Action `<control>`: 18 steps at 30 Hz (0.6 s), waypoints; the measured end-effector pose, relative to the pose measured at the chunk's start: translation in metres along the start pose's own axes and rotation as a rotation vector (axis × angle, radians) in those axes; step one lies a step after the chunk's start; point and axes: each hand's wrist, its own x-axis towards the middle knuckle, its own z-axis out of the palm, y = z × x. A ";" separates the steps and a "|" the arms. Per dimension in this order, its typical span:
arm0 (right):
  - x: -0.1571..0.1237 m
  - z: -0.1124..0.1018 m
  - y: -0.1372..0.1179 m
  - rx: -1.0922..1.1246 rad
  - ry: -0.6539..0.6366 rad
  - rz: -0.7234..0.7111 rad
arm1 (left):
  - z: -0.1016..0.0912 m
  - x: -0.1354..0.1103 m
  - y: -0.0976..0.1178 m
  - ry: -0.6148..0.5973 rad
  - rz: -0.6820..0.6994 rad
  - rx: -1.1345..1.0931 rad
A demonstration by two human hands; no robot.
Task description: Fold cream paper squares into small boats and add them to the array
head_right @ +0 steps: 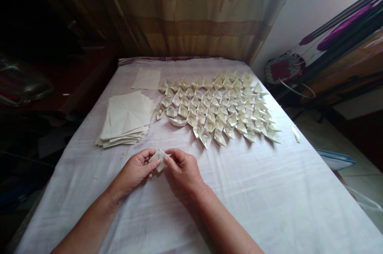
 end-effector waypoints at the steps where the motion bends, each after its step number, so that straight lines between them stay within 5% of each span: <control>1: 0.000 0.001 0.001 0.022 -0.006 0.007 | 0.000 0.000 0.000 0.015 0.006 -0.008; 12: 0.006 0.013 -0.004 0.368 0.067 0.115 | -0.002 -0.001 0.006 0.027 -0.039 -0.175; 18: 0.004 0.010 -0.001 0.299 0.099 0.125 | 0.000 0.001 0.001 0.051 -0.018 -0.034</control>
